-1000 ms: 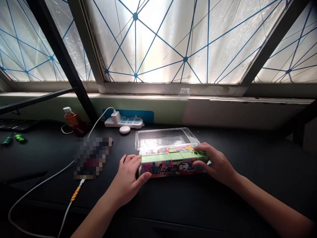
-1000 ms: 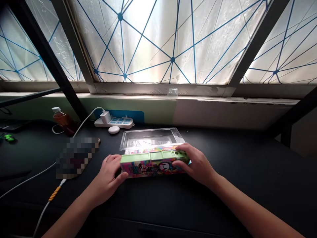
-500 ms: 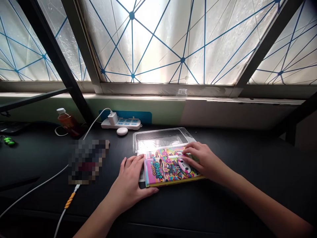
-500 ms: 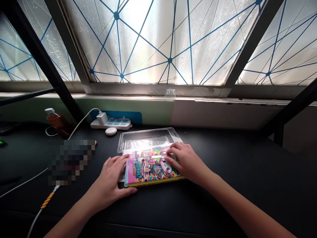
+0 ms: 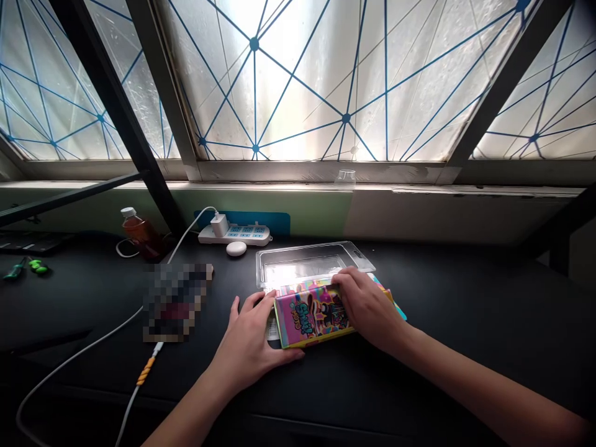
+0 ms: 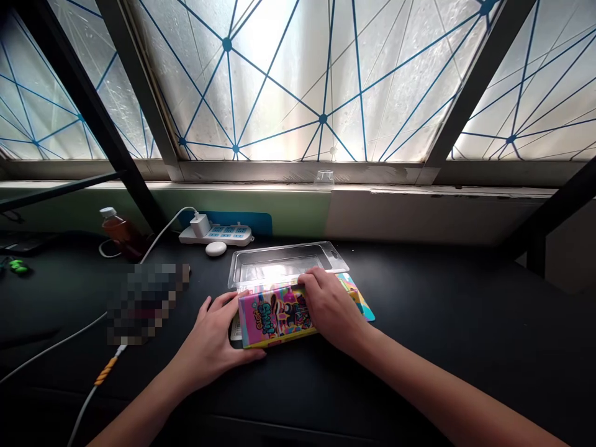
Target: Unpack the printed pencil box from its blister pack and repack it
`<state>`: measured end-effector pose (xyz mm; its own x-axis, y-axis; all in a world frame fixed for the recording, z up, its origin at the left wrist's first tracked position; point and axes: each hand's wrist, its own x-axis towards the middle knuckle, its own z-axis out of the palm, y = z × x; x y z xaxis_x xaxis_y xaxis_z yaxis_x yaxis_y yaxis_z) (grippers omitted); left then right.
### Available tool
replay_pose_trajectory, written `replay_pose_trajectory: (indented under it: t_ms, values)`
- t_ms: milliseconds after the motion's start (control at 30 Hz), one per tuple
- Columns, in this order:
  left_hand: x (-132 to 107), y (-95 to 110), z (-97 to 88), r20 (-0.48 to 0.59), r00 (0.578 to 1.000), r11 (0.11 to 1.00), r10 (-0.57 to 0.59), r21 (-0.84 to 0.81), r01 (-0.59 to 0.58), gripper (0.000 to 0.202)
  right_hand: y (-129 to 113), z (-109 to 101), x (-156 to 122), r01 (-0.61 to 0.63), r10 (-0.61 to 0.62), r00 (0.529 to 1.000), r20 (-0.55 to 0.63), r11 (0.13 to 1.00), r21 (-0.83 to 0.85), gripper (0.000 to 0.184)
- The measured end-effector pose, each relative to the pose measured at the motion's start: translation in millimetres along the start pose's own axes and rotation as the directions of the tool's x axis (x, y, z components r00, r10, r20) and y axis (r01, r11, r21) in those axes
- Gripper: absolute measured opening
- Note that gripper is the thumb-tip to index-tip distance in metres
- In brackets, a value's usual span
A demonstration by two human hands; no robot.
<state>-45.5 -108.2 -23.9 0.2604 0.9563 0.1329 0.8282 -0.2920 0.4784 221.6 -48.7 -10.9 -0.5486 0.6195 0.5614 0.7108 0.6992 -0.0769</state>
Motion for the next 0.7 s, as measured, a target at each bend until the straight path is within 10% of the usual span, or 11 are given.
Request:
replay_pose_trajectory:
  t_ms: [233,500,700]
  values:
    - [0,-3,4.2,-0.034,0.999,0.999,-0.033,0.012,0.034,0.094,1,-22,-7,0.174,-0.164,0.968,-0.189,0.984,0.039,0.024]
    - [-1,-3,5.0,0.008,1.0,0.999,-0.025,0.044,0.025,0.076,18,-52,-65,0.42,-0.415,0.904,-0.104,0.907,0.03,0.034]
    - [0,-6,6.3,0.021,1.0,0.998,-0.018,0.058,0.017,0.075,49,-43,-93,-0.013,0.009,0.999,0.041,0.995,0.1,0.055]
